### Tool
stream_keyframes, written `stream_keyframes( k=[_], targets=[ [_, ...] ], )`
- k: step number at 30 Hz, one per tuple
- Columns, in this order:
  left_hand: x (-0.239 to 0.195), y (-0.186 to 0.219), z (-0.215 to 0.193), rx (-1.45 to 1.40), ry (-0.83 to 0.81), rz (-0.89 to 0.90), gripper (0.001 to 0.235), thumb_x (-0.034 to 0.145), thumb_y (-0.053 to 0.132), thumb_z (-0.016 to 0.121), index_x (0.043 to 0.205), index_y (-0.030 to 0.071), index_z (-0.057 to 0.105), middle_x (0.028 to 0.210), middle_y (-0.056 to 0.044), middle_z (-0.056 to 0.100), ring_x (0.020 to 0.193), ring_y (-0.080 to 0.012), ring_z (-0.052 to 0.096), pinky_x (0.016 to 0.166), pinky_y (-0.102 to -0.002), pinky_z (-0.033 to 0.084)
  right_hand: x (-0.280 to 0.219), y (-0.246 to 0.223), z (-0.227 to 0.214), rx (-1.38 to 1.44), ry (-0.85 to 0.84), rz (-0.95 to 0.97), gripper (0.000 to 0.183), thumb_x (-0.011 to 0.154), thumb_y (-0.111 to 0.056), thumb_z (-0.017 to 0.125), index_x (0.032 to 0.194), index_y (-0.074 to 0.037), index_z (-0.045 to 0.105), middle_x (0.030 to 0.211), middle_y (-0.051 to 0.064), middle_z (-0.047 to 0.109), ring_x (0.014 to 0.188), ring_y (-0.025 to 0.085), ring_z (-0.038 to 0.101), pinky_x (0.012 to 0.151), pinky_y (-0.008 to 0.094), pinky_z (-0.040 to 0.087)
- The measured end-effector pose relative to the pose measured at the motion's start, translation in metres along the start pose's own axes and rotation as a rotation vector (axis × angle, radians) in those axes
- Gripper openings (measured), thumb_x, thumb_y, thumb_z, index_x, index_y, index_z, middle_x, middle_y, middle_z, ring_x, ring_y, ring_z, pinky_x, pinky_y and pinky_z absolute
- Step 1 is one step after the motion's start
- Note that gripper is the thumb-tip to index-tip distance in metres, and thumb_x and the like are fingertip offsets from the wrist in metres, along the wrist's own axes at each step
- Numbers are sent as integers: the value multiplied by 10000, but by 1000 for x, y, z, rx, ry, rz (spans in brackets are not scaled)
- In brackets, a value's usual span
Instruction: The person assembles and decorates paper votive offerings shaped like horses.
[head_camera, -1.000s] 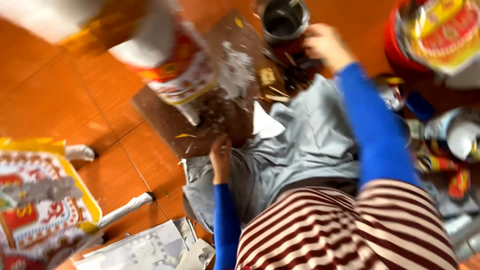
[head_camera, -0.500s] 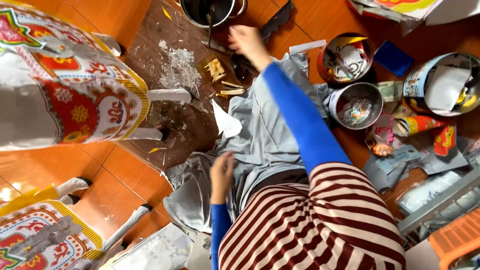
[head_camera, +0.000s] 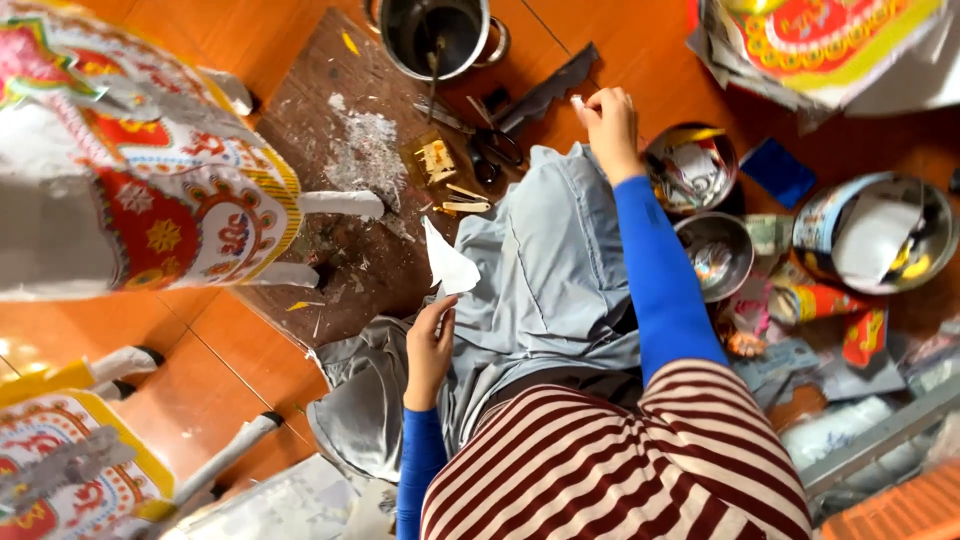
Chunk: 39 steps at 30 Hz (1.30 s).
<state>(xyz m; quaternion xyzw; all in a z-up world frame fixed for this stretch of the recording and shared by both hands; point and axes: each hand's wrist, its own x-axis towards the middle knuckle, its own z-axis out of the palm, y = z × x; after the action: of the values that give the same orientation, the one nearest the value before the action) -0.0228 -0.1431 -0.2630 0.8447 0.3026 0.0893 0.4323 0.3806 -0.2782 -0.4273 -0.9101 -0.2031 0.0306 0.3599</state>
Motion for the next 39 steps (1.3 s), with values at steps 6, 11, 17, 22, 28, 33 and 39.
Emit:
stream_keyframes(
  k=[6, 11, 17, 22, 28, 33, 39],
  targets=[
    [3, 12, -22, -101, 84, 66, 245, 969, -3, 648, 1206, 38, 692, 1095, -145, 731, 943, -243, 733, 803, -307, 568, -45, -101, -17, 983, -400, -57, 88, 1021, -18, 634, 1099, -16, 674, 1006, -16, 688, 925, 57, 611, 836, 220, 518],
    [13, 43, -42, -148, 291, 214, 302, 959, 15, 669, 1260, 0, 647, 1148, -168, 690, 1018, -273, 695, 860, -319, 550, -119, -187, -3, 1119, -847, -239, 119, 1008, 2, 627, 1123, -6, 655, 1030, 5, 690, 984, 103, 657, 897, 267, 554],
    [11, -23, -39, -497, 429, 32, 184, 955, 43, 713, 1130, -11, 689, 969, -67, 695, 848, -126, 644, 747, -255, 530, -164, -235, 18, 928, -1046, -353, 137, 989, 17, 667, 1122, 25, 696, 1000, 28, 703, 958, 111, 634, 854, 270, 527],
    [-3, -61, -58, -947, 363, -64, 54, 941, 26, 723, 988, 12, 700, 884, 16, 701, 806, -45, 627, 716, -211, 516, -172, -273, -11, 1052, -1084, -250, 118, 980, -12, 639, 1081, 40, 670, 1037, 82, 727, 980, 133, 666, 895, 292, 525],
    [-2, -59, -121, -818, 910, 32, 98, 997, 27, 716, 990, 49, 621, 839, 65, 551, 735, -25, 506, 615, -184, 424, -149, -271, -17, 1498, -1592, -186, 391, 1107, -341, 461, 1154, -4, 655, 756, 105, 704, 735, 167, 741, 946, 389, 584],
    [4, 19, -170, -789, 739, 164, 91, 977, 28, 719, 1058, 9, 680, 952, -14, 728, 853, -59, 671, 745, -216, 562, -141, -350, -50, 779, -1031, -619, 273, 1091, -168, 596, 1225, 46, 701, 1070, 100, 712, 978, 131, 652, 880, 287, 518],
    [9, 52, -181, -691, 646, 362, 103, 978, 4, 742, 1069, -20, 701, 989, -15, 727, 927, -58, 655, 808, -234, 566, -162, -405, -48, 913, -939, -816, 352, 1007, -79, 674, 1327, 50, 606, 1199, 57, 687, 1117, 98, 599, 977, 239, 488]
  ],
)
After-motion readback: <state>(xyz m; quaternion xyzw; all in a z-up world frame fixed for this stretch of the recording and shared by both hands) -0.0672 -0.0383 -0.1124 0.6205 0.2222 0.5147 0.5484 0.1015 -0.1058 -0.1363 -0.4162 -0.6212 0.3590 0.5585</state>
